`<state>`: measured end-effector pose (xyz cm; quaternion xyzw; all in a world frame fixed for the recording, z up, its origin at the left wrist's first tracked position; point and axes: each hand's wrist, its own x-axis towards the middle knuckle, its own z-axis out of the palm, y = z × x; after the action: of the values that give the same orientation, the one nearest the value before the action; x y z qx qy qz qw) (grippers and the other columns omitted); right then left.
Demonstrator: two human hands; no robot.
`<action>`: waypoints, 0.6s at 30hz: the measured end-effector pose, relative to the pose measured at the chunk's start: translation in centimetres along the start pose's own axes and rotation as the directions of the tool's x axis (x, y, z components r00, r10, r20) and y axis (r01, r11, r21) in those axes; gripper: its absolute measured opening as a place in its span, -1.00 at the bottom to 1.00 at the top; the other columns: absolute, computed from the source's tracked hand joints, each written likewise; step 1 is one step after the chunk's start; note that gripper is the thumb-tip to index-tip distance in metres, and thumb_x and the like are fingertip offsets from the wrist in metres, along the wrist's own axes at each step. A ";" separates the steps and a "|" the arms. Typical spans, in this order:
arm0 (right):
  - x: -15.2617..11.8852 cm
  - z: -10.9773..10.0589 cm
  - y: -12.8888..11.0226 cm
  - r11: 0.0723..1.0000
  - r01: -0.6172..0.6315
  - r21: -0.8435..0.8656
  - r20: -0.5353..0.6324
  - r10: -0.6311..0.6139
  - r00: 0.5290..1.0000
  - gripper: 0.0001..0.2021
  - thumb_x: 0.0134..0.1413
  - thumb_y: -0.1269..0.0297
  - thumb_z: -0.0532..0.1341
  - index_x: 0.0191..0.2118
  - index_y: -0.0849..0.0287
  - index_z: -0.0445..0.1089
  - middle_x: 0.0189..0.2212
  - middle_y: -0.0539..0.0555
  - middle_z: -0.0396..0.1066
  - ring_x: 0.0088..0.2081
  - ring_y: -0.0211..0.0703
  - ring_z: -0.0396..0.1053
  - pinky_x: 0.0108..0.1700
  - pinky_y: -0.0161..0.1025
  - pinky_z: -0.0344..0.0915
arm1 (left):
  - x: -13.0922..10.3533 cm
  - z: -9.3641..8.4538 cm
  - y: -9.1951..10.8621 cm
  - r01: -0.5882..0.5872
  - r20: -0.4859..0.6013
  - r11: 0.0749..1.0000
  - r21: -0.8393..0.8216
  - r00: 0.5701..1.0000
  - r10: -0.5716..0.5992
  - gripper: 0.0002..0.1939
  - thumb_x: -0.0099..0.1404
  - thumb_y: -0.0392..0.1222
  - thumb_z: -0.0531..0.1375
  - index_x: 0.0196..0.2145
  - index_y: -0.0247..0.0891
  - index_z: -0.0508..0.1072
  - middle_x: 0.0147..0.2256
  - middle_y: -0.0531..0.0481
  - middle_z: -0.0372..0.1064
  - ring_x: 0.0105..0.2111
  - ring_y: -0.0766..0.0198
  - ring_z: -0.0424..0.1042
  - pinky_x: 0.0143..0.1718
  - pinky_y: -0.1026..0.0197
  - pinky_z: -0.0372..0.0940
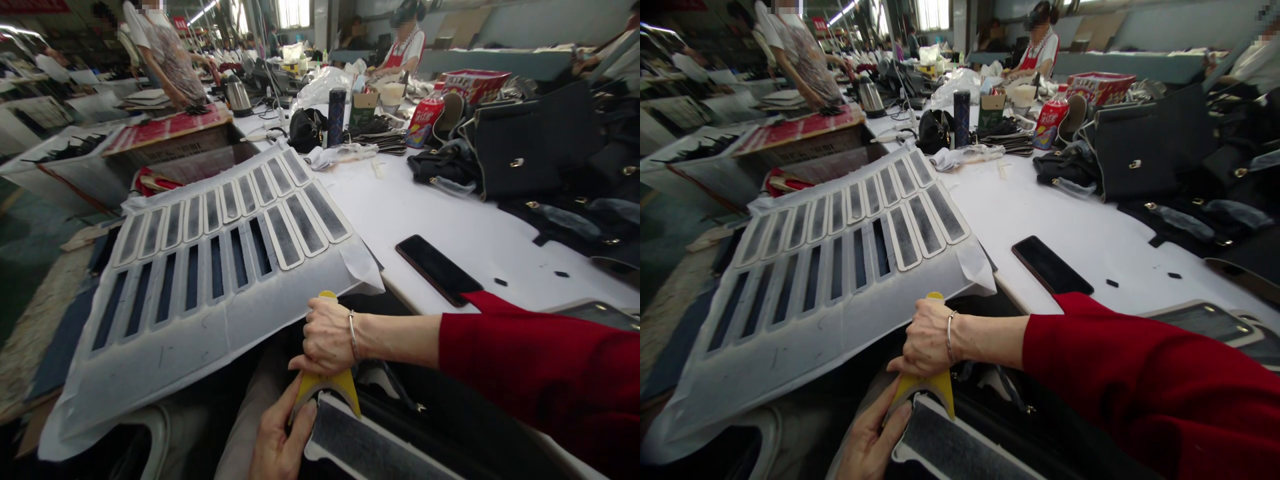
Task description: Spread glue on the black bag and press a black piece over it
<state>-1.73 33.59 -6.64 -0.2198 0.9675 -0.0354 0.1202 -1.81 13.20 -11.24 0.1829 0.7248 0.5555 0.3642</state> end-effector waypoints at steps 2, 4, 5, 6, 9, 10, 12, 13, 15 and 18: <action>-0.1 0.2 -0.1 1.000 -0.008 0.004 -0.012 0.008 1.000 -0.44 0.38 0.00 -0.01 -0.50 0.15 0.53 -0.58 0.08 0.48 -0.48 -0.04 0.45 -0.38 -0.08 0.01 | 0.0 -0.2 0.0 -0.003 0.026 1.000 0.011 1.000 0.002 -0.42 0.24 0.19 0.23 0.05 -0.28 0.51 -0.04 -0.13 0.51 -0.01 -0.02 0.46 0.04 0.21 0.35; -0.1 0.4 -0.1 1.000 -0.014 0.005 -0.025 0.014 1.000 -0.44 0.38 0.00 -0.01 -0.51 0.16 0.53 -0.59 0.09 0.48 -0.50 -0.05 0.43 -0.38 -0.08 0.00 | 0.0 -0.3 0.0 -0.021 0.050 1.000 0.019 0.999 0.020 -0.42 0.26 0.17 0.21 0.08 -0.27 0.49 -0.02 -0.12 0.50 0.00 0.02 0.45 0.05 0.25 0.31; -0.1 0.5 -0.1 1.000 -0.018 0.006 -0.032 0.018 0.999 -0.43 0.38 0.00 -0.01 -0.51 0.17 0.53 -0.59 0.10 0.47 -0.50 -0.06 0.43 -0.38 -0.08 0.00 | 0.0 -0.4 0.0 -0.030 0.062 0.999 0.025 0.998 0.029 -0.43 0.28 0.16 0.20 0.10 -0.27 0.47 -0.01 -0.11 0.49 -0.01 0.04 0.45 0.05 0.27 0.30; -0.2 0.6 -0.1 1.000 -0.021 0.007 -0.036 0.021 0.999 -0.42 0.38 0.00 -0.02 -0.51 0.17 0.53 -0.60 0.10 0.47 -0.51 -0.07 0.42 -0.38 -0.08 0.00 | 0.0 -0.4 0.0 -0.039 0.073 0.999 0.033 0.997 0.037 -0.43 0.29 0.15 0.20 0.11 -0.26 0.46 -0.02 -0.10 0.49 -0.04 0.06 0.46 0.04 0.28 0.30; -0.4 0.8 -0.3 0.999 -0.041 0.010 -0.038 0.041 0.998 -0.41 0.39 0.00 -0.04 -0.53 0.17 0.51 -0.60 0.11 0.47 -0.52 -0.08 0.40 -0.37 -0.08 -0.01 | 0.1 -0.5 0.2 -0.062 0.107 0.997 0.051 0.993 0.056 -0.44 0.31 0.13 0.18 0.13 -0.26 0.45 -0.07 -0.09 0.52 -0.13 0.10 0.48 0.01 0.27 0.31; -0.4 0.8 -0.4 0.999 -0.051 0.011 -0.036 0.052 0.998 -0.41 0.39 0.00 -0.04 -0.54 0.17 0.50 -0.61 0.11 0.46 -0.52 -0.08 0.40 -0.36 -0.07 -0.02 | 0.1 -0.6 0.2 -0.067 0.118 0.996 0.051 0.991 0.061 -0.44 0.31 0.13 0.18 0.14 -0.25 0.44 -0.08 -0.09 0.52 -0.14 0.09 0.47 0.01 0.27 0.31; -0.6 0.9 -0.5 0.997 -0.078 0.015 -0.037 0.078 0.996 -0.41 0.39 0.01 -0.04 -0.55 0.18 0.49 -0.61 0.13 0.46 -0.52 -0.07 0.40 -0.36 -0.07 -0.03 | 0.1 -0.6 0.4 -0.074 0.135 0.996 0.053 0.989 0.067 -0.44 0.32 0.13 0.16 0.15 -0.25 0.43 -0.08 -0.10 0.51 -0.10 0.07 0.46 -0.01 0.27 0.31; -0.7 0.9 -0.6 0.996 -0.092 0.018 -0.038 0.093 0.995 -0.40 0.39 0.01 -0.04 -0.55 0.19 0.48 -0.60 0.13 0.46 -0.52 -0.07 0.40 -0.36 -0.06 -0.04 | 0.1 -0.7 0.4 -0.074 0.144 0.996 0.058 0.987 0.065 -0.44 0.33 0.14 0.16 0.15 -0.25 0.42 -0.07 -0.10 0.51 -0.10 0.07 0.46 -0.02 0.27 0.31; -0.9 1.2 -0.7 0.993 -0.117 0.029 -0.043 0.118 0.992 -0.39 0.40 0.01 -0.06 -0.56 0.20 0.47 -0.59 0.14 0.47 -0.52 -0.09 0.39 -0.36 -0.06 -0.05 | 0.1 -0.7 0.6 -0.076 0.158 0.994 0.073 0.985 0.064 -0.43 0.34 0.13 0.14 0.16 -0.27 0.41 -0.06 -0.12 0.50 -0.12 0.08 0.46 -0.02 0.27 0.30; -1.3 1.8 -1.0 0.986 -0.158 0.052 -0.056 0.161 0.985 -0.38 0.40 0.04 -0.08 -0.57 0.21 0.46 -0.59 0.13 0.47 -0.53 -0.12 0.37 -0.34 -0.07 -0.06 | 0.1 -0.8 0.8 -0.093 0.179 0.992 0.080 0.981 0.077 -0.44 0.35 0.11 0.14 0.17 -0.29 0.40 -0.05 -0.13 0.50 -0.11 0.08 0.47 -0.03 0.27 0.31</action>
<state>0.30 33.20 -7.99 -0.1377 0.9840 -0.0550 0.0985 -2.59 12.98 -10.45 0.2779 0.7050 0.5199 0.3943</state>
